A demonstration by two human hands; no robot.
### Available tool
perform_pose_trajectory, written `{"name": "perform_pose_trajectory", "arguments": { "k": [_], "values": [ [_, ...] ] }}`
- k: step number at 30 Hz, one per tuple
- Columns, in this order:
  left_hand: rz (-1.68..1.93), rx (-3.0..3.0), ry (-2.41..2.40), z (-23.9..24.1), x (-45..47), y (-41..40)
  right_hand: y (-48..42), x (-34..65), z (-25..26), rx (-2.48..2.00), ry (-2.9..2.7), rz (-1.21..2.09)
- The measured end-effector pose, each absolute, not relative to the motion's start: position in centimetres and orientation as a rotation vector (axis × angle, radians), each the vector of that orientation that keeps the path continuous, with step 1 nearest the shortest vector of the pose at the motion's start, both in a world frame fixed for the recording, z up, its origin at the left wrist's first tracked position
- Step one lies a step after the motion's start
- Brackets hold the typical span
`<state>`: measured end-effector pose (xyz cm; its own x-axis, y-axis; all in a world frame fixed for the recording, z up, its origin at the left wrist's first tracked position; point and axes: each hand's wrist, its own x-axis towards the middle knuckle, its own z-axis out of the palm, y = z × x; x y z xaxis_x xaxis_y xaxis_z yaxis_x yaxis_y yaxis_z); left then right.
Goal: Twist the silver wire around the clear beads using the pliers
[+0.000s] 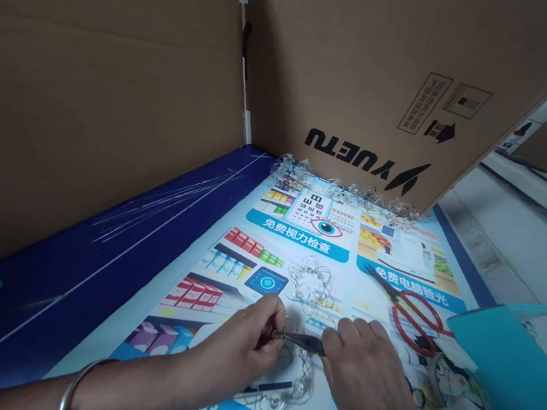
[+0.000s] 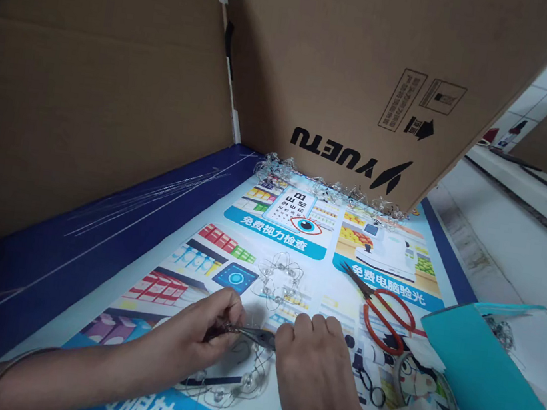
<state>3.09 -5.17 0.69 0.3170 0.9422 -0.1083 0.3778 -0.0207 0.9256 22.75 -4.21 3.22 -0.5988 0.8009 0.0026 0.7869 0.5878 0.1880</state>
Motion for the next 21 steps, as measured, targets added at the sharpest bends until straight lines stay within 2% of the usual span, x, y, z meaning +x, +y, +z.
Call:
{"name": "perform_pose_trajectory", "arguments": {
  "k": [11, 21],
  "values": [
    [0.681, 1.403, 0.971, -0.3, 2.6, -4.5, -3.6, 23.3, 3.9, 1.39, 2.725, -0.136],
    [0.674, 1.393, 1.015, 0.4, 2.8, -4.5, -3.6, 23.6, 3.4, 1.36, 2.792, 0.077]
  ]
}}
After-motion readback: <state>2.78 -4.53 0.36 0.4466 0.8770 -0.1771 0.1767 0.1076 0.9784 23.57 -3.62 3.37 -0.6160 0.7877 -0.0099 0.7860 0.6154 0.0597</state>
